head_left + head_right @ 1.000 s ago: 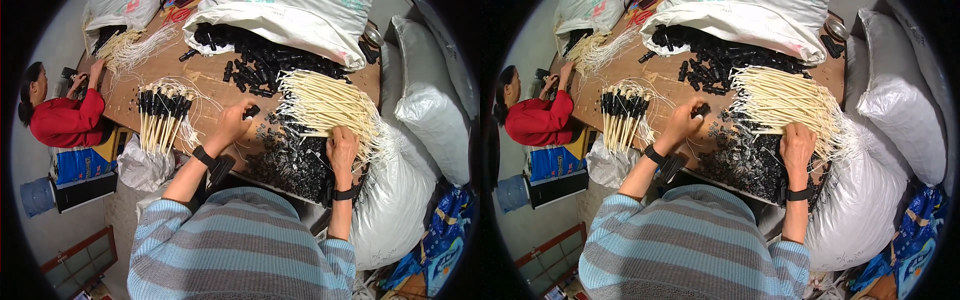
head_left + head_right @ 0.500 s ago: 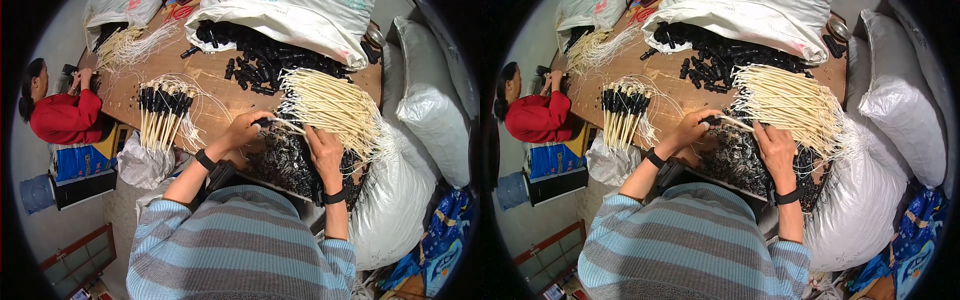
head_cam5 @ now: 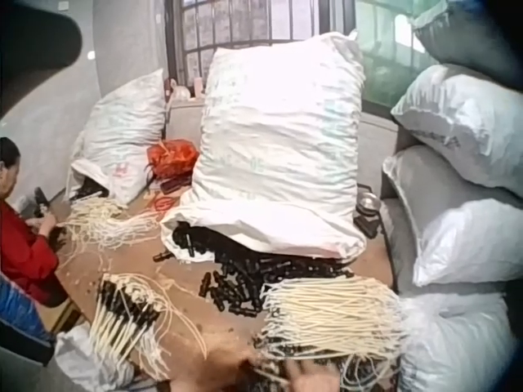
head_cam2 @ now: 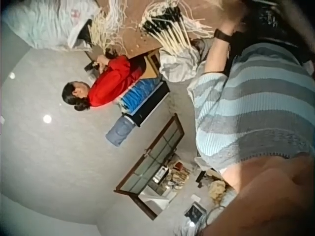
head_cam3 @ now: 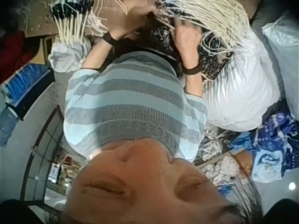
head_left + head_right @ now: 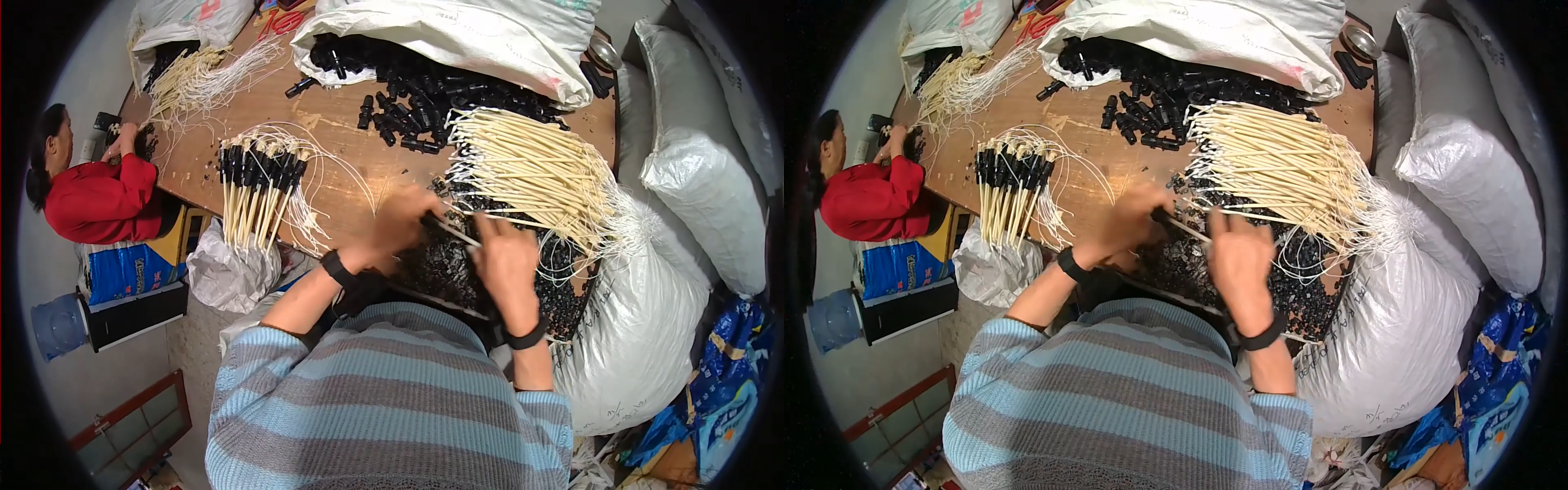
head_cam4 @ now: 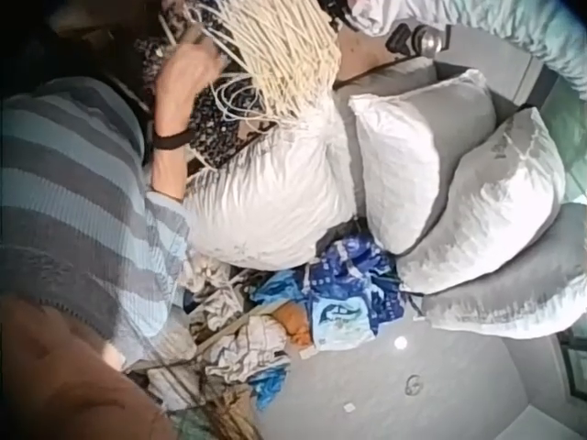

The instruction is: The person assembles components by hand, picking up a black plastic piece and a white corded stick, fitting them together, and then placing the assembled unit onto a growing pile on the table.

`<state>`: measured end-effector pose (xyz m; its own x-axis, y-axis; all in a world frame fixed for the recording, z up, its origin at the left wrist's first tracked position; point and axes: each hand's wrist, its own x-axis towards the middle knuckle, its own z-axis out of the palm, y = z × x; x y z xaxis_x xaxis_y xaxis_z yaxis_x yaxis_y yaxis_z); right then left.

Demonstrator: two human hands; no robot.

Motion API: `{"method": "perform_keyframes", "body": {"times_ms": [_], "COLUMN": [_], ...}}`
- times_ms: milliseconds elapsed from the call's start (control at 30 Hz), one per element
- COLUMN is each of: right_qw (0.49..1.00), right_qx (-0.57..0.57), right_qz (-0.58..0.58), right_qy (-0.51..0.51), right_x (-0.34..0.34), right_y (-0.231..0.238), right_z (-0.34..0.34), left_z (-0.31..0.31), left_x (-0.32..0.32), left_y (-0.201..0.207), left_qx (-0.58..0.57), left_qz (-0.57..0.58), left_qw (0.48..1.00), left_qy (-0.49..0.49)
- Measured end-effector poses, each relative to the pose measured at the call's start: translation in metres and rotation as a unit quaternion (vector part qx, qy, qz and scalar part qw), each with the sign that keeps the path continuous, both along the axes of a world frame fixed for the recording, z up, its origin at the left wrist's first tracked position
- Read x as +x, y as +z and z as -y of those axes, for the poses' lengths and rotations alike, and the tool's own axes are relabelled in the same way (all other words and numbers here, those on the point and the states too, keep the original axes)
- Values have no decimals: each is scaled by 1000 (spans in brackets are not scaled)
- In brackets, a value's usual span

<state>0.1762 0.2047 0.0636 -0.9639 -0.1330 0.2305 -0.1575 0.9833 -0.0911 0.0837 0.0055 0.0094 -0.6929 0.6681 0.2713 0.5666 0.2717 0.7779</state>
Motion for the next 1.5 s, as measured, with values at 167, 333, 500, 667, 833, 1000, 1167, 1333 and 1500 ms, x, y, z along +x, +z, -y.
{"method": "perform_keyframes", "body": {"times_ms": [167,333,500,667,833,1000,1167,1333,1500], "right_qw": [992,897,708,930,950,949,954,946,934], "right_qx": [-50,-438,-700,-356,-309,-313,-299,-322,-346], "right_qz": [64,59,85,94,30,1,-5,21,46], "right_qy": [-99,-4,46,9,-5,-34,-5,-2,77], "right_x": [2,4,11,-1,2,1,-1,-1,1], "right_y": [6,-13,3,-14,-19,-16,-22,-27,-31], "right_z": [-17,-24,-20,28,24,22,20,24,25], "left_z": [-12,6,24,-10,0,12,9,5,1], "left_x": [7,3,-12,8,4,1,2,6,3], "left_y": [28,31,2,23,31,0,3,5,26], "left_qx": [26,-155,-156,53,-73,-99,-140,-111,-135], "left_qz": [-140,-146,227,380,291,118,131,106,176], "left_qw": [989,974,946,921,953,988,981,987,969], "left_qy": [-38,-82,173,67,42,2,-17,-46,-109]}}
